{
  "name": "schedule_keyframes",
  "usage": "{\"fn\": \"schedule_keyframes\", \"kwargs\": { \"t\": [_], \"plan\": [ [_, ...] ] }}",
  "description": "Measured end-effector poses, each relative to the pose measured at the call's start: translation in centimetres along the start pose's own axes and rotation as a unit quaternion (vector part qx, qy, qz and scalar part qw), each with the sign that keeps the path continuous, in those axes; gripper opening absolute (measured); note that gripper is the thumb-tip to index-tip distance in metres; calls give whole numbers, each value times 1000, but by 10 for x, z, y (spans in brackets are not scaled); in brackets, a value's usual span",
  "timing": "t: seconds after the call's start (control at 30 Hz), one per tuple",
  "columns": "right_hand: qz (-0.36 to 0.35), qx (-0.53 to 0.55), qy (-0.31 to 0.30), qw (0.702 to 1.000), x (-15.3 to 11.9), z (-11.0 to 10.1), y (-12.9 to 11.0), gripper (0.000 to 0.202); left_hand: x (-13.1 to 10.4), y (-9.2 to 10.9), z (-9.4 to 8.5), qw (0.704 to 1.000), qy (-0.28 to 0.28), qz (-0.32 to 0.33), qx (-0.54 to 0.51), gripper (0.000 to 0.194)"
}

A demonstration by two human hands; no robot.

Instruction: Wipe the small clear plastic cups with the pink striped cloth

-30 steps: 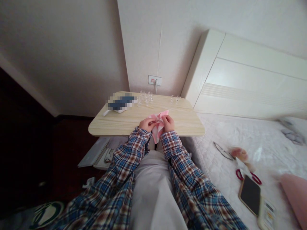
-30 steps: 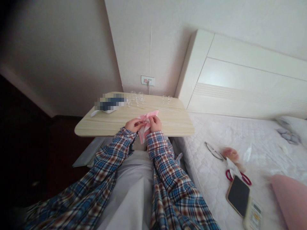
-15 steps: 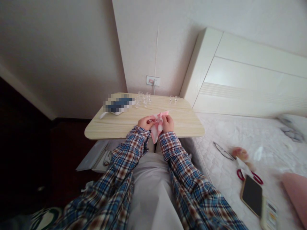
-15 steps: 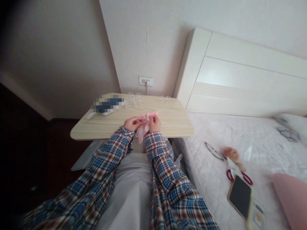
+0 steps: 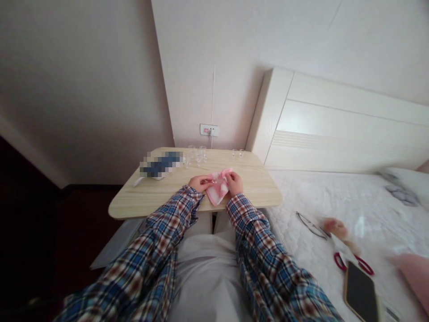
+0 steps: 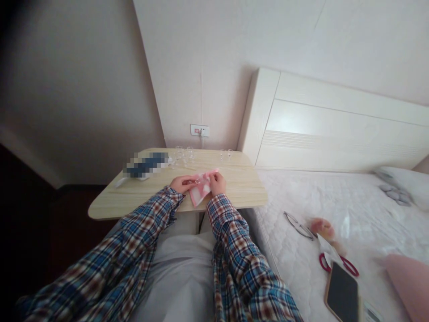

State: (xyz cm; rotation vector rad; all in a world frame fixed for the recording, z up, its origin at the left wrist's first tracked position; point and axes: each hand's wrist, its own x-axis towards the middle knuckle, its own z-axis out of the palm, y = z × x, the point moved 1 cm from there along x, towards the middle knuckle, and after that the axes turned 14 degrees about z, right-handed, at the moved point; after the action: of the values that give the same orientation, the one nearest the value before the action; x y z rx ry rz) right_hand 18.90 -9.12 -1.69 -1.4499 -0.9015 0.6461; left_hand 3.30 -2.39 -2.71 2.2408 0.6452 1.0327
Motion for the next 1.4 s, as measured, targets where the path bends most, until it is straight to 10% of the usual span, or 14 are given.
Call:
{"fn": "schedule_keyframes", "kwargs": {
  "t": [0.53, 1.4],
  "plan": [
    [45, 37, -256, 965, 42, 15, -14, 20, 16, -13, -7, 1000, 25, 0, -14, 28],
    [232, 232, -298, 896, 63, 14, -13, 8, 41, -10, -5, 999, 32, 17, -7, 16]
  ]
}}
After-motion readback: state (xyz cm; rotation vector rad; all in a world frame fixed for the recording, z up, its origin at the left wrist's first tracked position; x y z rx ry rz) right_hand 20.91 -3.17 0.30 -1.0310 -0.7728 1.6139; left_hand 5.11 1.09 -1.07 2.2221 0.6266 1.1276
